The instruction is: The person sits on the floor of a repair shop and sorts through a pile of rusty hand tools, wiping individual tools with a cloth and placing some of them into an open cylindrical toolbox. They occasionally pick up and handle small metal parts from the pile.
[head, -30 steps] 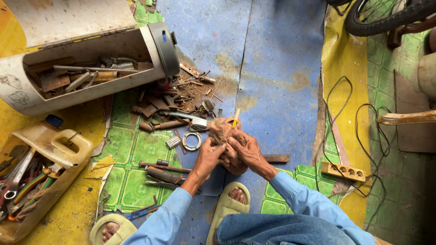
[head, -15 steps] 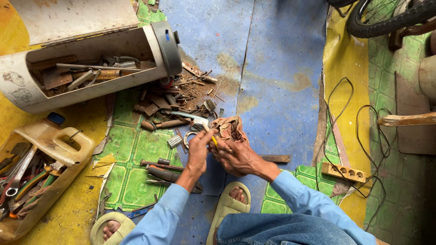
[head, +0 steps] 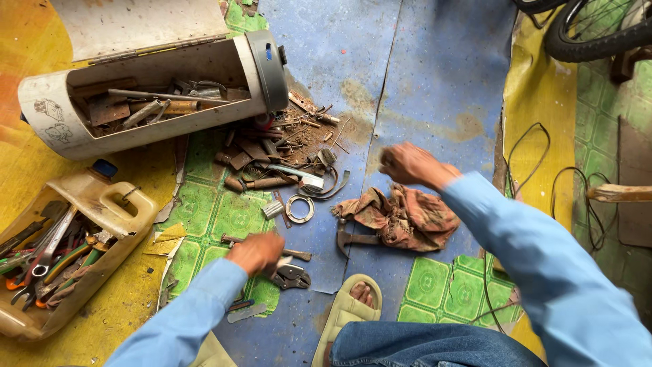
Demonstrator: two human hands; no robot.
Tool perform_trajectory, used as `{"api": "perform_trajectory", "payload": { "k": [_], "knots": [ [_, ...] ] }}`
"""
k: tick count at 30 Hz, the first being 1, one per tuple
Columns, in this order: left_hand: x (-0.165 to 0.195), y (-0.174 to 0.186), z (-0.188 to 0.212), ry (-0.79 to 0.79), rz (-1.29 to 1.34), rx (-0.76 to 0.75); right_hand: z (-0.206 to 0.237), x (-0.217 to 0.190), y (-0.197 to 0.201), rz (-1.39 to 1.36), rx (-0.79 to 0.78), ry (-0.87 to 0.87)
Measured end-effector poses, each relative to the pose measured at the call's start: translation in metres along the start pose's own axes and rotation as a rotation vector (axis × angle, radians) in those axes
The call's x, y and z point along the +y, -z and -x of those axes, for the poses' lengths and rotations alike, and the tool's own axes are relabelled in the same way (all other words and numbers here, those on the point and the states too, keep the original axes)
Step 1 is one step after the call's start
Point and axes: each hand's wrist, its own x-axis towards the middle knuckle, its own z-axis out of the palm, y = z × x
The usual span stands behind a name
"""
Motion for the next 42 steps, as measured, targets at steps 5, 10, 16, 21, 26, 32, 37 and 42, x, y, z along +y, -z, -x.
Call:
{"api": "perform_trajectory", "payload": {
  "k": [5,10,16,21,26,32,37,42],
  "knots": [
    [-0.016,-0.062,0.005,0.106,-0.115,0.084,-0.06,-0.042,-0.001,0.032,0.216,0.111],
    [-0.024,-0.047,0.03,0.162,0.038,-0.122,-0.082,-0.057,-0.023,-0.321,0.426,0.064],
    [-0.013,0.007,0.038,0.159,0.202,0.229,-0.098,-0.056,-0.036,-0.293,0.385,0.052],
    [-0.014,0.023,0.027,0.263,0.381,0.349,-0.099,-0.066,-0.027,-0.264,0.395,0.066],
    [-0.029,0.019,0.004,0.354,0.466,0.514,-0.078,-0.102,-0.029,-0.342,0.446,0.488],
    [-0.037,0.015,-0.01,0.342,0.477,0.694,-0.067,-0.128,-0.05,-0.162,0.28,0.417],
    [-0.039,0.025,-0.003,0.362,0.551,0.679,-0.071,-0.137,-0.054,-0.242,0.162,0.325],
    [-0.038,0.029,0.0,0.365,0.57,0.685,-0.059,-0.155,-0.057,-0.242,0.146,0.161]
  ]
}}
